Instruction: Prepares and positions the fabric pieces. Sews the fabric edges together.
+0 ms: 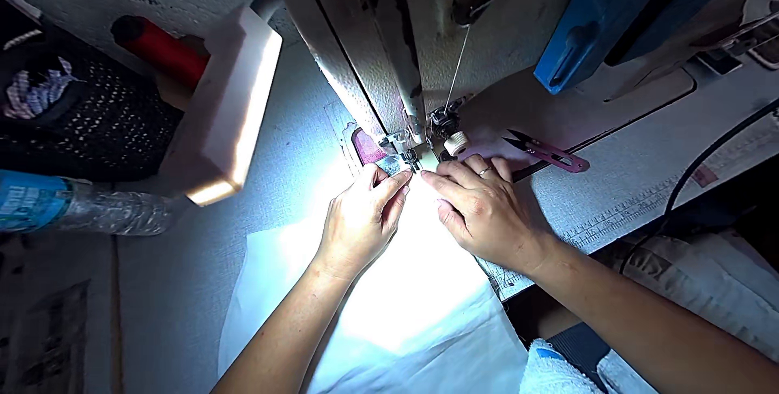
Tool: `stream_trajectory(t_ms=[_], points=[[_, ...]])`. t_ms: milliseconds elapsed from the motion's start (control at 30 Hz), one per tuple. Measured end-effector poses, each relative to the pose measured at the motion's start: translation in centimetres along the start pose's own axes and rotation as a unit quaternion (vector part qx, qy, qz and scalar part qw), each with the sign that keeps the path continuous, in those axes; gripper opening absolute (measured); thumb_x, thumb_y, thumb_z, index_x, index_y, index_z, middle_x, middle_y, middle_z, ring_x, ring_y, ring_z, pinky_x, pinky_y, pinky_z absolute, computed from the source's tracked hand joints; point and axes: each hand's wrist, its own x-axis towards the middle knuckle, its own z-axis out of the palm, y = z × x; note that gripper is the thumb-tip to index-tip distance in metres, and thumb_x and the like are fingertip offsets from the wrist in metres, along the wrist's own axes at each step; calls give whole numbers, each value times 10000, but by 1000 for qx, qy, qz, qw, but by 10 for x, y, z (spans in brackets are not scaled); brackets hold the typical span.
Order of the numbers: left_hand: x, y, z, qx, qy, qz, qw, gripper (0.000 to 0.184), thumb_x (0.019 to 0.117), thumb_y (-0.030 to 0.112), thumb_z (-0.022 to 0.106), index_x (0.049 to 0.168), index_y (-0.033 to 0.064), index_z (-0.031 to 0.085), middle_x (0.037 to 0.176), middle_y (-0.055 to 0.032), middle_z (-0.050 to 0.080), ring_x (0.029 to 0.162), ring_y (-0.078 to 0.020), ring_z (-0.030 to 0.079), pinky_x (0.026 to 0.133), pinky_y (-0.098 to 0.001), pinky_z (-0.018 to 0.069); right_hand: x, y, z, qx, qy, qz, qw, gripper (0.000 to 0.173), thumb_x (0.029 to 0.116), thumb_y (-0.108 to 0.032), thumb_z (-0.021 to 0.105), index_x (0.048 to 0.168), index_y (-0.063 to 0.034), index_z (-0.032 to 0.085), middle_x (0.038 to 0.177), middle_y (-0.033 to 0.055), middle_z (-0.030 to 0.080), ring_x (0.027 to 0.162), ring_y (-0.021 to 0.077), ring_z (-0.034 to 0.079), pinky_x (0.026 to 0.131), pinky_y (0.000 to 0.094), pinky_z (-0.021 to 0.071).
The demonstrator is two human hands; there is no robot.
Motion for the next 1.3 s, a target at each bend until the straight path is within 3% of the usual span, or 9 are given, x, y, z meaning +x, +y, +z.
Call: stream_trajectory(t_ms=[67,133,300,600,1067,1200,1300], points=[[1,0,-1,-8,-1,5,1000,316,1025,213,522,1220,110,749,922,-87,610,744,-191,600,614,-337,489,-3,0,-3,5,-41,-27,999,427,1006,-274,461,1359,-182,683,1423,-2,633,1298,237,568,1049,531,387],[1,0,-2,-13,-4,2,1000,318,1018,213,521,1210,111,753,924,-81,615,756,-182,601,634,-329,495,-5,0,-4,-4,-74,-38,997,438,1022,-274,441,1393,-181,654,1492,-22,584,1371,221,531,1096,542,362],[1,-1,-2,-12,-1,6,1000,320,1018,214,522,1209,109,756,909,-73,607,741,-171,591,623,-316,483,-7,-4,1,-31,-50,-50,997,423,1012,-234,452,1368,-158,667,1460,-4,612,1323,229,571,1070,551,364],[2,0,-4,-15,-10,-3,1000,317,1024,218,530,1211,112,763,908,-74,602,734,-171,588,619,-317,481,-8,-8,3,-42,-47,-29,998,446,1013,-251,437,1402,-179,643,1472,1,601,1372,239,529,1082,581,328],[5,-1,-3,-21,-13,6,1000,337,1041,249,506,1227,119,756,905,-60,593,736,-161,586,620,-312,478,-8,-8,3,-57,-36,-38,997,430,1001,-239,452,1364,-159,669,1433,22,631,1329,252,554,1052,566,331],[5,1,-6,12,-18,-11,1000,373,1054,308,483,1276,122,719,947,-98,610,753,-227,626,622,-389,508,-8,-8,-3,-34,-65,-37,997,436,1000,-248,465,1377,-140,655,1466,28,602,1358,258,528,1074,590,321],[-2,9,-17,42,-36,-95,994,493,1064,410,420,1361,63,603,1105,-169,682,914,-342,701,742,-539,555,-24,-12,-18,5,-73,-50,996,423,1017,-263,437,1331,-116,679,1427,53,627,1346,255,545,1068,547,381]])
